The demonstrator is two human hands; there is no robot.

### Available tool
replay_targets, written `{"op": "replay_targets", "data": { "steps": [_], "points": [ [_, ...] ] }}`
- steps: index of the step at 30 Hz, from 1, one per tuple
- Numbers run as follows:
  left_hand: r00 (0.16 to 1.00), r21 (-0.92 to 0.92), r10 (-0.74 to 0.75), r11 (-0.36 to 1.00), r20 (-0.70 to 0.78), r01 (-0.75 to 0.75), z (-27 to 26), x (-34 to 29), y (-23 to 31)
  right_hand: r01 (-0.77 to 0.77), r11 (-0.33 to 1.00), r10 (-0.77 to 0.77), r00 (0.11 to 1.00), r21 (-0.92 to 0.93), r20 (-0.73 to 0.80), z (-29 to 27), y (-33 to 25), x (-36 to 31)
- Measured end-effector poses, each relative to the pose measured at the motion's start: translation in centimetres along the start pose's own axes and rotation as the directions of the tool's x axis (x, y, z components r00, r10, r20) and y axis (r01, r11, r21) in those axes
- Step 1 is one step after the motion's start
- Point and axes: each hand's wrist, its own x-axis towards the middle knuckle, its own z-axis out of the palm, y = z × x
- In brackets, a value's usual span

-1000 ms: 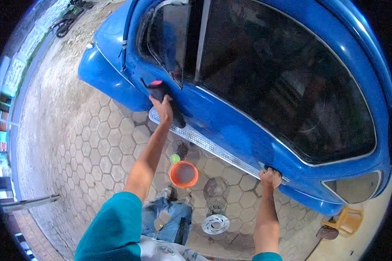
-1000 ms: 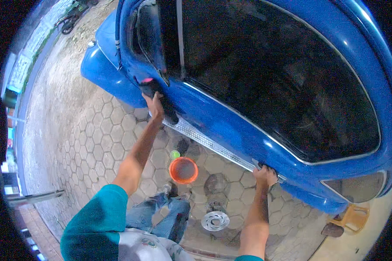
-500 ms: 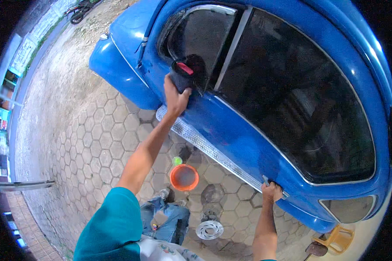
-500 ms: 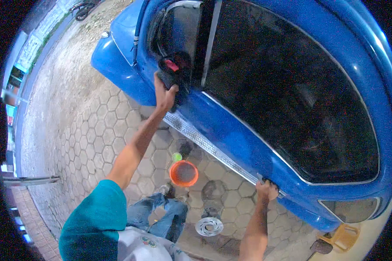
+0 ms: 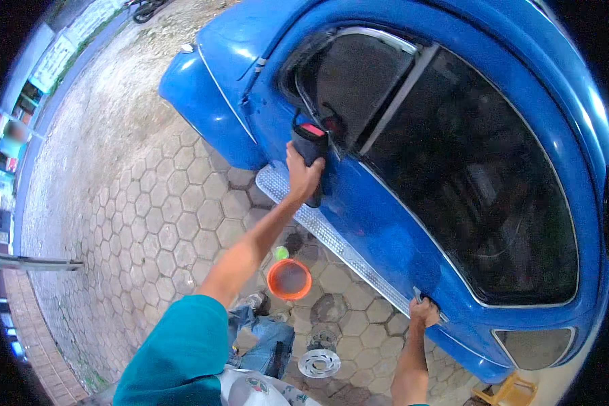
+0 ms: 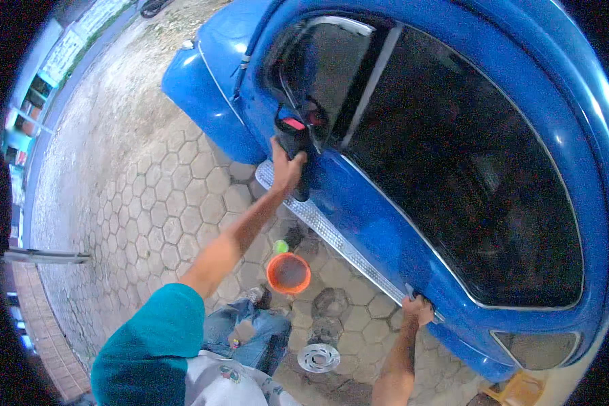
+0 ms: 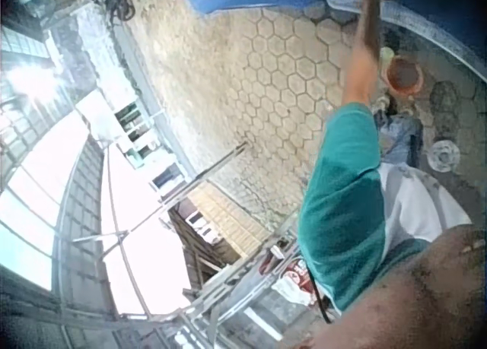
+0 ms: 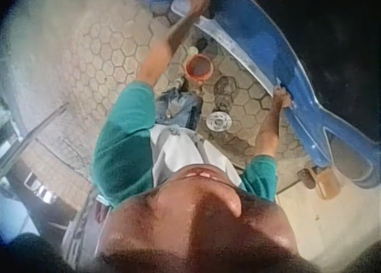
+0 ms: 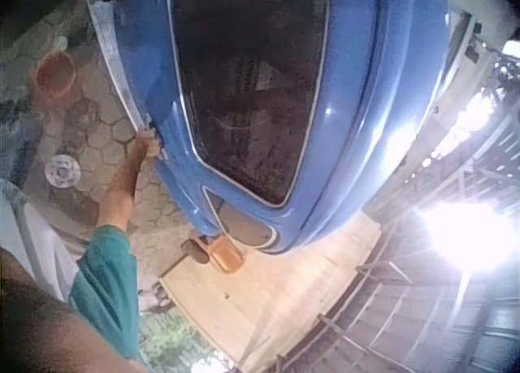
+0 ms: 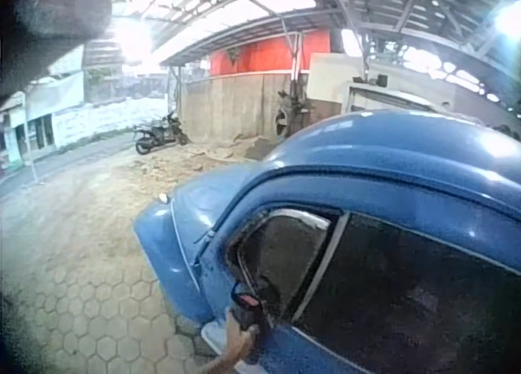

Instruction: The person sands the exterior body panels, door, and windows of a car using a sanding block.

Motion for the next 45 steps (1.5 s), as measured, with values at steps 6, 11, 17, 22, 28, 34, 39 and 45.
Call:
{"op": "replay_targets", "data": {
  "steps": [6,11,17,22,28,34,39,45],
  "points": [
    [0.982,-0.015,-0.181,0.984,-0.060,0.180,1.7,-2.6,0.0,-0.055,0.997,0.059,0.996,-0.056,0.068,0.4,1.2,-0.7],
    [0.843,-0.411,-0.537,0.762,0.031,0.500,2.3,-7.5,-4.2,-0.003,1.000,0.003,1.000,0.005,0.010,1.8,-0.7,0.0],
    [0.675,-0.406,-0.715,0.572,0.178,0.713,6.5,-15.7,-0.9,-0.046,0.998,0.044,0.997,-0.043,-0.060,1.8,0.8,-0.7],
    [0.992,0.024,0.026,0.999,0.126,-0.029,6.7,-13.6,10.1,-0.103,0.994,0.102,0.994,0.029,0.028,0.7,0.7,-1.0],
    [0.710,0.290,0.546,0.663,0.445,-0.691,6.4,-13.1,11.6,-0.073,0.996,0.069,0.995,0.059,0.075,-0.3,-0.2,-0.4],
    [0.608,0.228,0.466,0.642,0.643,-0.732,4.6,-14.1,10.2,-0.097,0.995,0.090,0.983,0.039,0.158,-0.4,-0.5,-1.0],
    [0.639,0.246,0.601,0.606,0.481,-0.756,7.7,-12.5,14.6,-0.053,0.998,0.055,0.993,-0.019,0.104,1.1,-0.4,-0.7],
    [0.292,0.065,0.661,0.346,0.691,-0.936,7.4,-14.1,11.9,-0.119,0.993,0.110,0.965,0.020,0.239,0.1,-0.5,-0.7]
  ]
}}
